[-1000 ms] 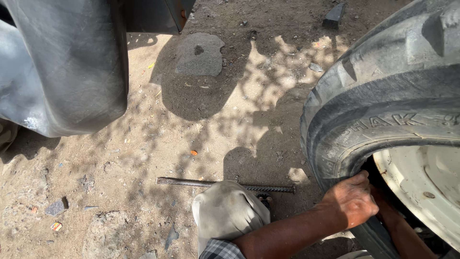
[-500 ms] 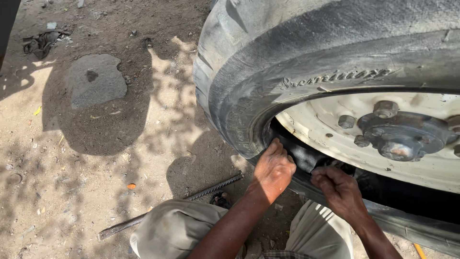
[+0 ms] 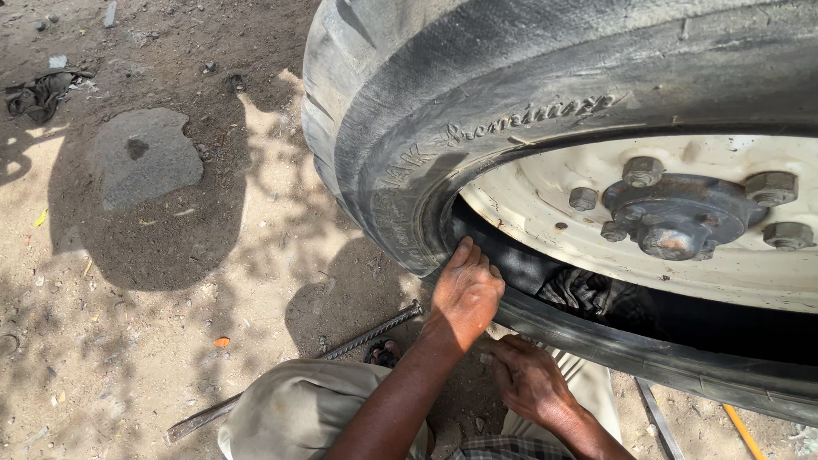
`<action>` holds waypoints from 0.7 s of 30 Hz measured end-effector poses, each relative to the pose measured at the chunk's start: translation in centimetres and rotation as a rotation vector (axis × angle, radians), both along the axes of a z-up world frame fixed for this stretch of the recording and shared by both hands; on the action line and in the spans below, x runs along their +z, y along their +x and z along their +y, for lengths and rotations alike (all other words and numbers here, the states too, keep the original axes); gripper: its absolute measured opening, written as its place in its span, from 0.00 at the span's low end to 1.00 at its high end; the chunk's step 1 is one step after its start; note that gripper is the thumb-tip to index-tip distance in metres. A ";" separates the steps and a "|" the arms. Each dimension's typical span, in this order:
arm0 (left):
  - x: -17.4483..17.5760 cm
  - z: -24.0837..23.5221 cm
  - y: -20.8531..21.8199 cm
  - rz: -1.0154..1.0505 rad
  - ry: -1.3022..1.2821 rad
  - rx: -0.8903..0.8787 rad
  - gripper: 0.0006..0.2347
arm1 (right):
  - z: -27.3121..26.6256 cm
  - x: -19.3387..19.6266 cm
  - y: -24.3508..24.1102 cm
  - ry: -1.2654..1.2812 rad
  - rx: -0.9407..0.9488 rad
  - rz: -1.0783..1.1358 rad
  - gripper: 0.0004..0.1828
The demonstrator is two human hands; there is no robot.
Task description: The person removes a tire from a vehicle wheel by hand, prying the bead away from the rim. They then lift the tire off the wheel and place it on the ground next to a blue machine, where they use a metal rod to continue prying the tire bead.
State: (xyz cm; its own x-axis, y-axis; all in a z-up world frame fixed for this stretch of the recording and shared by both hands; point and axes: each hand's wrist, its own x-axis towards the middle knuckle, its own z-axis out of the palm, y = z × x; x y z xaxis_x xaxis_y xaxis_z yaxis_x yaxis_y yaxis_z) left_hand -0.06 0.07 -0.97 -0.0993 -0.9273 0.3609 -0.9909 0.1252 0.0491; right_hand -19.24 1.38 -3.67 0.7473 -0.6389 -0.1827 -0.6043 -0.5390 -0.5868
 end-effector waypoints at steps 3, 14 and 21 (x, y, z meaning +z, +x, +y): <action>0.0 -0.1 0.1 0.051 0.005 -0.010 0.03 | -0.3 -0.5 0.1 -0.232 0.140 -0.151 0.26; -0.5 -0.2 0.2 0.093 -0.011 -0.018 0.05 | -7.8 2.0 -5.7 -0.395 -0.217 -0.192 0.18; -0.4 -0.1 0.1 0.145 -0.025 -0.033 0.06 | -16.7 1.2 -5.5 0.163 -0.273 0.740 0.23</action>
State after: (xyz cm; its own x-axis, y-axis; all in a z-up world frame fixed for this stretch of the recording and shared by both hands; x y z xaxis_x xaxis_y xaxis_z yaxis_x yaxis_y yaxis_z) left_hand 0.07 -0.04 -1.41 -0.0747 -0.9149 0.3968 -0.9691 0.1605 0.1876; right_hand -24.74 -15.31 -2.48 0.2174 -0.7041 -0.6760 -0.9653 -0.2579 -0.0417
